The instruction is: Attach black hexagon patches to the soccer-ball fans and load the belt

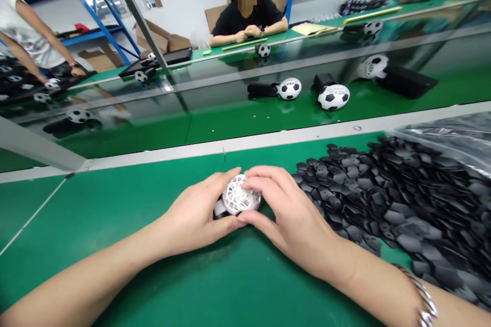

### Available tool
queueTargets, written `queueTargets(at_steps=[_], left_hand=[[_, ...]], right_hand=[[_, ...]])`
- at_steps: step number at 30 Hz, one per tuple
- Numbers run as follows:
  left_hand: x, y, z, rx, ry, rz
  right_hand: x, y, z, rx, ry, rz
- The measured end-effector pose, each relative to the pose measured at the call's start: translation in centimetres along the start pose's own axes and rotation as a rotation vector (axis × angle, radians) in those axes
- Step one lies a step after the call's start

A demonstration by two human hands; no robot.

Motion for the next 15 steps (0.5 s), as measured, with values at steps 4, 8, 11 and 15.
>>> queueTargets(at_steps=[4, 8, 11, 15], left_hand=[[-0.1, 0.2, -0.2, 0.009, -0.022, -0.023], [-0.1, 0.2, -0.5, 0.002, -0.038, -0.047], [-0.1, 0.2, -0.5, -0.024, -0.025, -0.022], [-0.2, 0.5, -0.5, -0.133, -0.077, 0.029]], right_hand=[[0.1, -0.8, -0.3, -0.046, -0.083, 0.127], [-0.1, -0.6, -0.2, -0.11, -0.158, 0.12], [-1.0, 0.2, -1.2, -0.183, -0.251, 0.186], [-2.4, 2.4, -3.7, -0.045, -0.295, 0.175]])
Point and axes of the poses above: each hand's wrist, its own x-axis away from the middle knuckle, its own y-axis out of the back of the hand, z = x × y, the point moved 6 cm from there along -x, towards the middle knuckle, and after that the axes turned 12 degrees about -y, right-handed, at the moved point
